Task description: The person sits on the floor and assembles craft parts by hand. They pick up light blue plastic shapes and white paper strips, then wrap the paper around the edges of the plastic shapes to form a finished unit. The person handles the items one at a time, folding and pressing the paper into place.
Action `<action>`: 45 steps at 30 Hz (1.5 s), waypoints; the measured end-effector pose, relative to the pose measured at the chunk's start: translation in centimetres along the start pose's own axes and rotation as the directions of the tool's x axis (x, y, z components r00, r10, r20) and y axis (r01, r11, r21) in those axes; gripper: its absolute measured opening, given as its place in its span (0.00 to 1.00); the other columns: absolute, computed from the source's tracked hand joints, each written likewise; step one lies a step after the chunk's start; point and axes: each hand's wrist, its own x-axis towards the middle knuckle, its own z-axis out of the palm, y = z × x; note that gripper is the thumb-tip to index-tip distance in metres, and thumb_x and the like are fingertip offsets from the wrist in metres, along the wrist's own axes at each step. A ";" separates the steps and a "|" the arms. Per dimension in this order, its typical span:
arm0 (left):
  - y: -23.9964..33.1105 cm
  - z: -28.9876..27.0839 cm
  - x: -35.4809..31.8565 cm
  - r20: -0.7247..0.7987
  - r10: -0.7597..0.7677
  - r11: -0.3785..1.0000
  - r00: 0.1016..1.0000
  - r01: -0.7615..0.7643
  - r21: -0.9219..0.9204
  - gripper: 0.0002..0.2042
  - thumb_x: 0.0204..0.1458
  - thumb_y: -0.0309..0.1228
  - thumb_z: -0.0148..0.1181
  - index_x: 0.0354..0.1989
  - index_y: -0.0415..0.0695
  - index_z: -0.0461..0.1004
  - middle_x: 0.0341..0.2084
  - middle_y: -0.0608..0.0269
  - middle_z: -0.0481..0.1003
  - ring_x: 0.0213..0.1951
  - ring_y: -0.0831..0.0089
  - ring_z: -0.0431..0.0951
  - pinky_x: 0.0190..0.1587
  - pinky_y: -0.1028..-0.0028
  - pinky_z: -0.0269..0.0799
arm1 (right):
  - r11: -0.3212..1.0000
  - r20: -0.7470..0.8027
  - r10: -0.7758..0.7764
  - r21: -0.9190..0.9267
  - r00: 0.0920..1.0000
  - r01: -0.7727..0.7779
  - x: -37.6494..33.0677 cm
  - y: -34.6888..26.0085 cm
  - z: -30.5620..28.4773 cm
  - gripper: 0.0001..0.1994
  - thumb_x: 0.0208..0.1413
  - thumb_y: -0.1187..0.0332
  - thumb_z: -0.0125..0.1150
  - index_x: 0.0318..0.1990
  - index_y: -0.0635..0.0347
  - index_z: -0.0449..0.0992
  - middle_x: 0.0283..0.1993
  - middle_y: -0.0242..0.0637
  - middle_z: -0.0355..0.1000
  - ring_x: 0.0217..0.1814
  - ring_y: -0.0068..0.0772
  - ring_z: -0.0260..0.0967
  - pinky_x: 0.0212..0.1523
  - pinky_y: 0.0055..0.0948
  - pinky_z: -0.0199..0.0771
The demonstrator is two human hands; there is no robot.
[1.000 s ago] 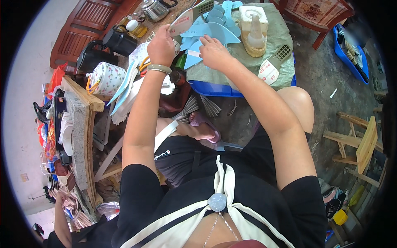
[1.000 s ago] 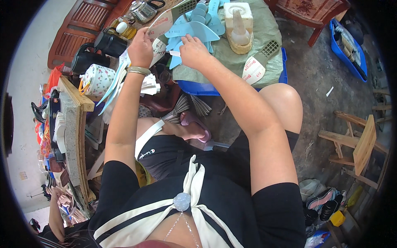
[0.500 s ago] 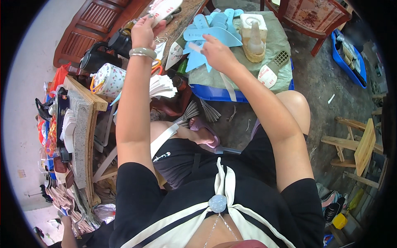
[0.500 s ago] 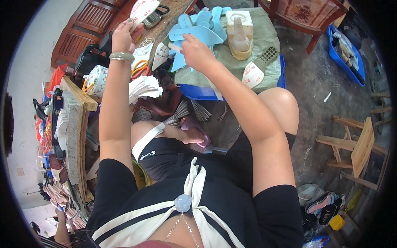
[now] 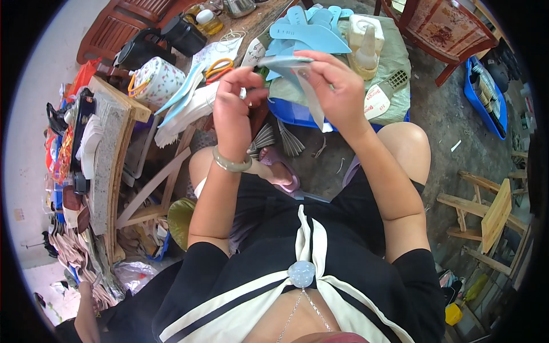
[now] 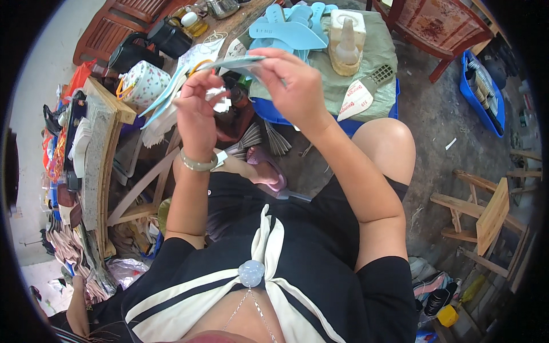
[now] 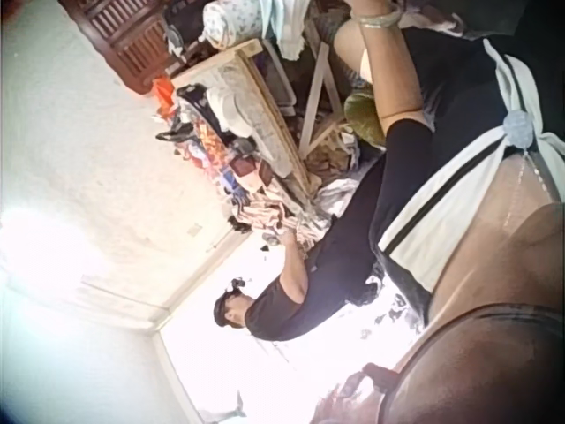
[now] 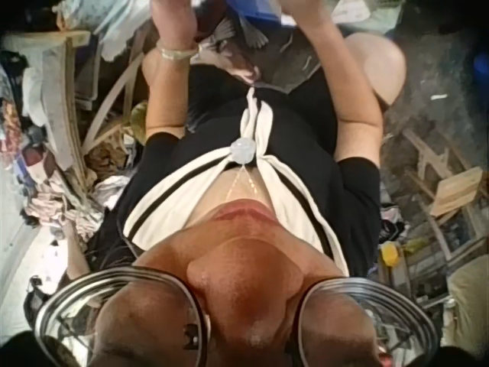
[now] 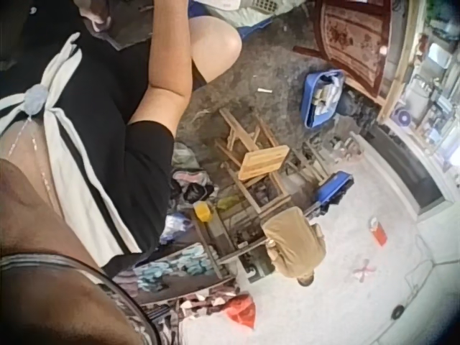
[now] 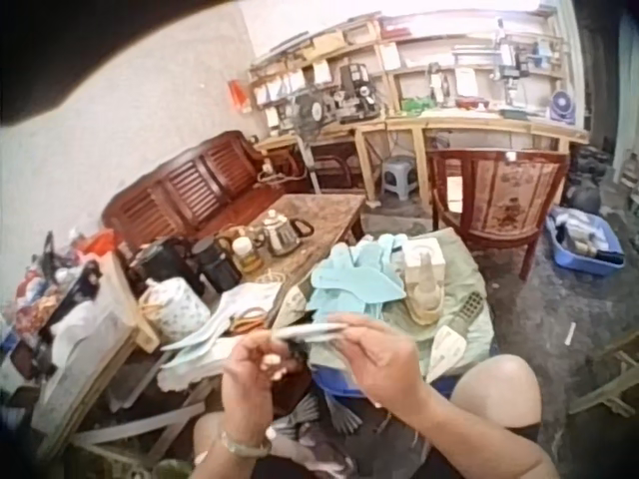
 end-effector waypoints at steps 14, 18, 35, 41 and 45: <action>-1.7 -3.4 1.4 -0.154 -0.225 0.970 0.962 0.205 -0.134 0.11 0.57 0.34 0.60 0.44 0.42 0.74 0.37 0.65 0.77 0.38 0.75 0.77 0.42 0.73 0.75 | 0.475 0.457 0.552 0.516 0.698 -0.713 1.5 -0.3 -5.9 0.10 0.55 0.75 0.59 0.44 0.71 0.76 0.45 0.42 0.75 0.38 0.34 0.77 0.42 0.27 0.78; -1.7 -1.1 0.7 -0.129 -0.322 0.927 0.938 0.284 -0.245 0.13 0.57 0.35 0.60 0.47 0.42 0.72 0.39 0.66 0.76 0.40 0.75 0.77 0.44 0.72 0.75 | 0.454 0.436 0.543 0.567 0.718 -0.687 0.8 1.3 -4.4 0.10 0.55 0.75 0.61 0.45 0.68 0.76 0.40 0.40 0.75 0.35 0.31 0.77 0.36 0.23 0.78; -2.6 2.3 -0.3 -0.180 -0.320 0.903 0.930 0.241 -0.357 0.13 0.58 0.35 0.59 0.47 0.42 0.70 0.38 0.65 0.76 0.39 0.75 0.77 0.42 0.72 0.76 | 0.459 0.417 0.627 0.485 0.658 -0.745 -0.9 1.9 -1.2 0.11 0.56 0.71 0.63 0.43 0.67 0.79 0.36 0.35 0.77 0.36 0.20 0.73 0.39 0.19 0.74; -2.9 2.1 -0.4 -0.208 -0.261 0.927 0.943 0.185 -0.325 0.13 0.57 0.33 0.60 0.46 0.41 0.70 0.37 0.64 0.76 0.39 0.75 0.77 0.42 0.72 0.76 | 0.569 0.303 0.673 0.372 0.675 -0.733 -1.1 1.2 -0.2 0.10 0.56 0.69 0.64 0.41 0.66 0.81 0.34 0.33 0.77 0.35 0.18 0.73 0.36 0.17 0.73; -2.9 2.4 -0.5 -0.211 -0.250 0.934 0.945 0.177 -0.311 0.13 0.57 0.33 0.60 0.46 0.41 0.70 0.37 0.64 0.76 0.38 0.75 0.77 0.42 0.73 0.75 | 0.587 0.299 0.650 0.386 0.699 -0.711 -1.2 1.5 0.0 0.09 0.55 0.69 0.64 0.39 0.64 0.82 0.33 0.30 0.77 0.34 0.16 0.71 0.37 0.16 0.70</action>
